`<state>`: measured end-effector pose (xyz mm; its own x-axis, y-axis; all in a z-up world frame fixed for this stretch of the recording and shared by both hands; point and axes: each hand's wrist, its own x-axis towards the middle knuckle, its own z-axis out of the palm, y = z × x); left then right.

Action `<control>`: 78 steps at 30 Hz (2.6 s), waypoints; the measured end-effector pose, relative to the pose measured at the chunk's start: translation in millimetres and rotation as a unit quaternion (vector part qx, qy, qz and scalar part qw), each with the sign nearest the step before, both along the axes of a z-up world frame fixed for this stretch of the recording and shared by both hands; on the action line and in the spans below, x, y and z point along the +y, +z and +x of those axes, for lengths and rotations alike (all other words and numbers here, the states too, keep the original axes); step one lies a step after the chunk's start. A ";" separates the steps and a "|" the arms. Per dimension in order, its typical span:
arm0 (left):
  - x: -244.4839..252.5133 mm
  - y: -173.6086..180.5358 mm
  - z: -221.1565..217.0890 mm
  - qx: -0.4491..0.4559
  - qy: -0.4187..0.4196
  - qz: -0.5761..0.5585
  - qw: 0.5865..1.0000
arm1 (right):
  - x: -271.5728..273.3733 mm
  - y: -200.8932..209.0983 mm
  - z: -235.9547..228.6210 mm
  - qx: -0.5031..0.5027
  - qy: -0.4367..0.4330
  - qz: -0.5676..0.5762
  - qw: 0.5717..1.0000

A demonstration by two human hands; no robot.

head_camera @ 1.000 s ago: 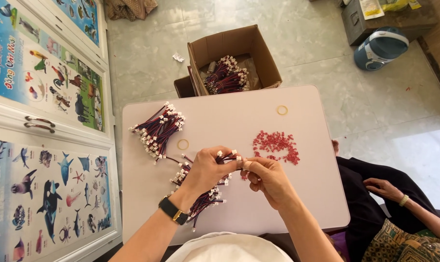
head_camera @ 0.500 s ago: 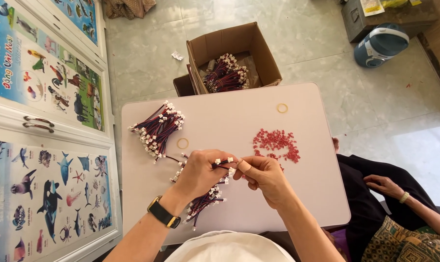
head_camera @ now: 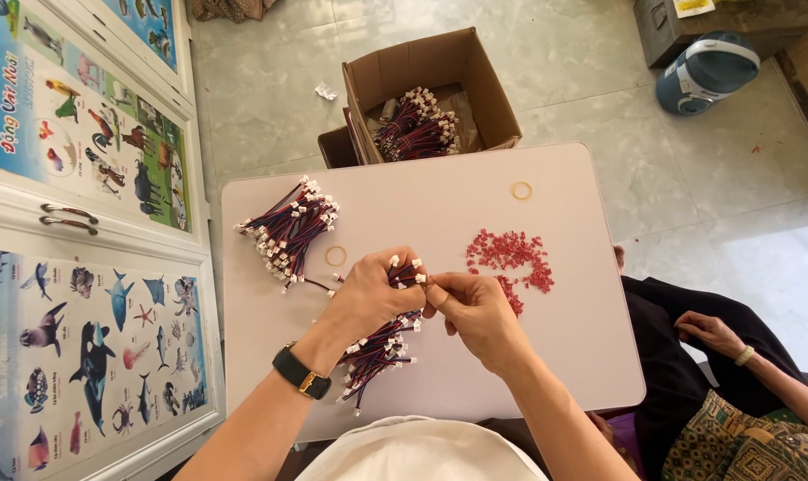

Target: Assembling electronic wire components by attaching white plastic connectors to the ends of bundles of wires.

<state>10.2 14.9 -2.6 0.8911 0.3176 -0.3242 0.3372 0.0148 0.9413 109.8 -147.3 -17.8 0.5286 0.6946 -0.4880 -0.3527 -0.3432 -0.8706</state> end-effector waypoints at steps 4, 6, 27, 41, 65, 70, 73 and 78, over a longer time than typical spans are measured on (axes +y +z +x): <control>9.7 2.4 1.6 0.062 -0.003 0.042 0.997 | 6.8 -30.2 2.2 -0.013 0.008 -0.018 1.000; 22.5 -11.2 -1.4 0.147 -0.108 0.281 0.942 | 10.0 -71.4 -3.6 -0.207 0.044 -0.057 0.976; -12.4 -123.2 110.4 0.076 -0.150 0.347 0.923 | -11.4 -115.4 -21.2 -0.287 0.032 -0.049 0.956; 15.7 -15.8 24.9 0.028 -0.095 0.107 0.989 | -8.2 -50.9 12.5 0.206 -0.086 0.062 0.973; 7.1 12.4 5.7 0.005 -0.001 0.159 0.987 | 3.7 -29.7 12.6 0.136 -0.138 0.094 0.977; 2.6 21.1 4.1 -0.017 -0.002 0.188 0.982 | -2.9 -26.9 14.9 0.183 -0.093 0.096 0.974; 1.0 19.8 3.4 -0.023 -0.017 0.223 0.974 | -0.6 -20.2 14.8 0.155 -0.070 0.074 0.983; -1.9 11.6 2.9 -0.082 0.010 0.190 0.978 | 0.3 -31.9 10.2 0.158 -0.080 0.107 0.978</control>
<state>13.1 13.0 9.0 0.9133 0.4060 -0.0314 0.1838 -0.3422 0.9215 120.0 -147.0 -49.7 0.4844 0.7197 -0.4973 -0.6503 -0.0841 -0.7550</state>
